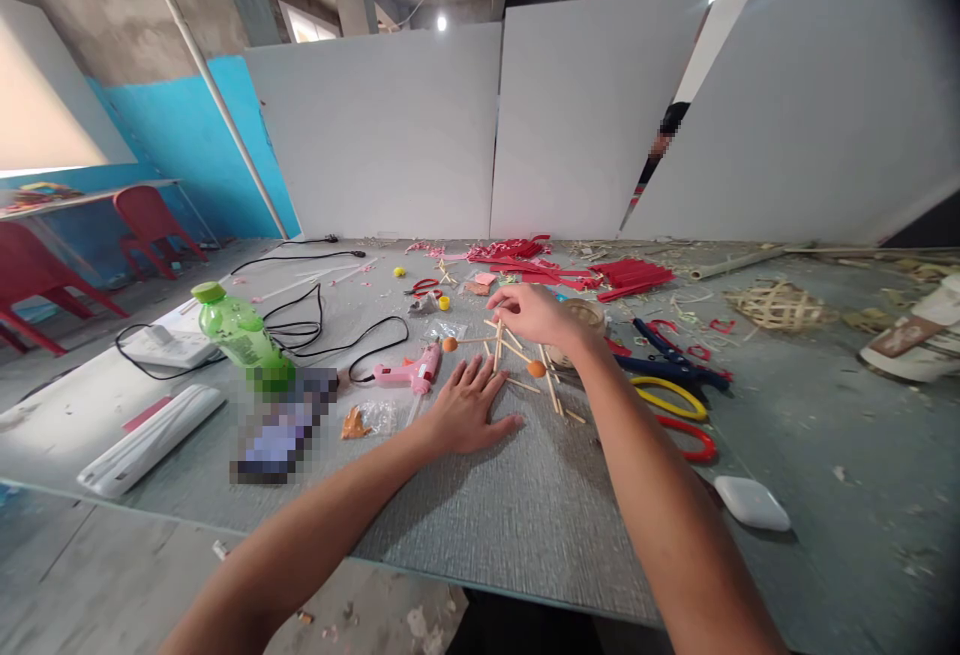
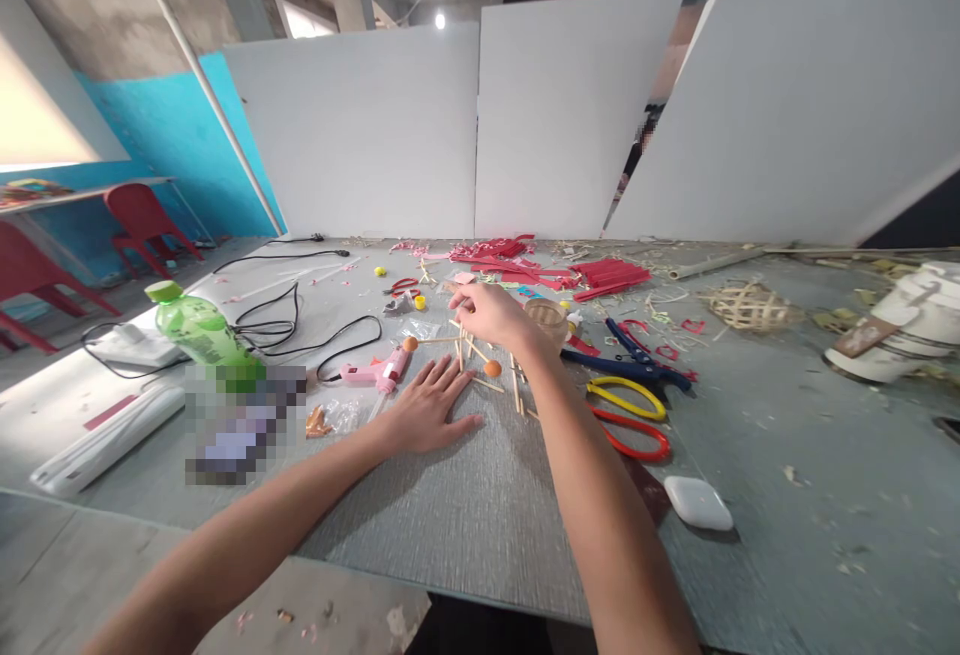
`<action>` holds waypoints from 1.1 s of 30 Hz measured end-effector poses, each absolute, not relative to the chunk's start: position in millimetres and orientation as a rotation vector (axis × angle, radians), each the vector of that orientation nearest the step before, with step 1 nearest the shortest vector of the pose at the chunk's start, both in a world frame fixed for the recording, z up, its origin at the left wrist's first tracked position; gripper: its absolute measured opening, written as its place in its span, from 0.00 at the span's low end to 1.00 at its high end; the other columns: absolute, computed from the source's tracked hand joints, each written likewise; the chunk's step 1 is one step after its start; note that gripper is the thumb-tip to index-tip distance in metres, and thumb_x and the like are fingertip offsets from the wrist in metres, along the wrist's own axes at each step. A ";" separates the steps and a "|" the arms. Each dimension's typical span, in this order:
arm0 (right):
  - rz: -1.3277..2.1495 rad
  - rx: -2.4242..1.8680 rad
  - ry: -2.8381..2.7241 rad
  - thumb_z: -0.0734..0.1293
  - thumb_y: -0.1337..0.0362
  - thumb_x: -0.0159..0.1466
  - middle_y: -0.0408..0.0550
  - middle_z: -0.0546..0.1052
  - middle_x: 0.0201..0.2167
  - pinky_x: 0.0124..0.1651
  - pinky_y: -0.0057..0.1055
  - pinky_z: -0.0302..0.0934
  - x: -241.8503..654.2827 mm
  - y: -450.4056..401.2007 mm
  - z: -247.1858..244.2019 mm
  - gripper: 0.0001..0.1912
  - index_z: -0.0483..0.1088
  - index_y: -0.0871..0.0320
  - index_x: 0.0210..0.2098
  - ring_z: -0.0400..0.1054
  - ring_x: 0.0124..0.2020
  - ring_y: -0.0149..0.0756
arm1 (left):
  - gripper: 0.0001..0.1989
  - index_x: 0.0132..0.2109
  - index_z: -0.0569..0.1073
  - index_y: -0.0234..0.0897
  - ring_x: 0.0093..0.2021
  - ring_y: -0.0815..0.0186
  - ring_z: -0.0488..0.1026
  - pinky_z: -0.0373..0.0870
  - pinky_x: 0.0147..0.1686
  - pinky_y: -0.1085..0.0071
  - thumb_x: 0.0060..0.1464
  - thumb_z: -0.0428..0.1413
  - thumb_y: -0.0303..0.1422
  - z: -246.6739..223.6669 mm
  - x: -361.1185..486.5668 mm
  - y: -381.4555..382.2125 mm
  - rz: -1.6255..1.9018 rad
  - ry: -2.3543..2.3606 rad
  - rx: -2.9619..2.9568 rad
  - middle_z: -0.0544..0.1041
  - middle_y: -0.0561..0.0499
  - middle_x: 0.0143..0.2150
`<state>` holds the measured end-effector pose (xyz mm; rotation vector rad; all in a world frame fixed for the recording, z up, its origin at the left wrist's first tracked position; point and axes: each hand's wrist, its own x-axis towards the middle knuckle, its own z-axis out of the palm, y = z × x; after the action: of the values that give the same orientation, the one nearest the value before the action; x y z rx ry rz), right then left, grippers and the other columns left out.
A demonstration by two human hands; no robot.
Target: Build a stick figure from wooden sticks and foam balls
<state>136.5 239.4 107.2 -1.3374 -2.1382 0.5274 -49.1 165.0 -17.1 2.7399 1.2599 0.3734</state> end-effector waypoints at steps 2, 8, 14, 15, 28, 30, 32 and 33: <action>0.539 -1.335 -2.132 0.67 0.69 0.61 0.49 0.85 0.36 0.36 0.31 0.65 137.1 239.9 106.5 0.13 0.79 0.56 0.44 0.79 0.36 0.40 | 0.44 0.75 0.58 0.37 0.79 0.45 0.45 0.44 0.75 0.47 0.67 0.40 0.64 -18.1 -49.4 164.9 0.391 1.264 2.746 0.52 0.40 0.79; 0.535 -1.351 -2.122 0.68 0.69 0.60 0.50 0.85 0.36 0.36 0.32 0.66 136.3 238.7 107.6 0.14 0.80 0.56 0.44 0.79 0.36 0.40 | 0.44 0.75 0.59 0.38 0.79 0.46 0.45 0.43 0.75 0.47 0.67 0.40 0.64 -19.8 -49.4 165.2 0.410 1.266 2.747 0.53 0.40 0.78; 0.532 -1.351 -2.130 0.68 0.69 0.61 0.50 0.85 0.36 0.37 0.31 0.67 136.5 239.4 107.3 0.13 0.80 0.57 0.44 0.79 0.37 0.41 | 0.43 0.75 0.59 0.38 0.79 0.46 0.45 0.44 0.75 0.47 0.67 0.40 0.64 -19.5 -49.2 165.3 0.414 1.264 2.745 0.53 0.40 0.78; 0.529 -1.352 -2.130 0.68 0.70 0.60 0.50 0.85 0.36 0.37 0.31 0.67 136.6 239.6 107.2 0.13 0.80 0.56 0.44 0.79 0.37 0.41 | 0.43 0.75 0.59 0.38 0.79 0.46 0.45 0.44 0.75 0.47 0.67 0.40 0.64 -19.3 -49.3 165.3 0.415 1.261 2.743 0.53 0.40 0.78; 0.560 -1.299 -2.136 0.68 0.68 0.62 0.50 0.85 0.37 0.36 0.31 0.66 138.2 246.2 100.6 0.11 0.79 0.56 0.43 0.79 0.36 0.40 | 0.44 0.76 0.58 0.37 0.79 0.44 0.44 0.44 0.75 0.44 0.66 0.41 0.64 -14.0 -48.0 163.5 0.353 1.272 2.719 0.51 0.39 0.79; 0.567 -1.292 -2.131 0.68 0.69 0.62 0.51 0.85 0.37 0.37 0.31 0.67 138.7 247.5 99.7 0.11 0.79 0.57 0.43 0.79 0.37 0.40 | 0.44 0.76 0.57 0.39 0.79 0.45 0.44 0.44 0.75 0.44 0.66 0.40 0.64 -14.5 -48.2 163.6 0.358 1.272 2.719 0.50 0.40 0.79; 0.567 -1.291 -2.129 0.68 0.69 0.62 0.51 0.85 0.37 0.38 0.31 0.67 139.2 248.8 98.7 0.11 0.79 0.57 0.42 0.79 0.37 0.41 | 0.43 0.76 0.57 0.40 0.79 0.45 0.44 0.44 0.75 0.44 0.66 0.40 0.64 -14.5 -48.6 163.6 0.371 1.271 2.719 0.50 0.41 0.79; 0.570 -1.289 -2.130 0.68 0.69 0.62 0.51 0.85 0.37 0.38 0.31 0.67 139.6 249.6 97.9 0.11 0.79 0.57 0.43 0.79 0.37 0.40 | 0.43 0.76 0.57 0.40 0.79 0.45 0.44 0.44 0.75 0.44 0.66 0.40 0.64 -14.3 -48.8 163.6 0.376 1.270 2.719 0.51 0.41 0.79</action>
<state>139.6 249.6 97.9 -1.2892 -2.1302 0.5700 -48.8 163.6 -14.3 2.7190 1.2697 0.3756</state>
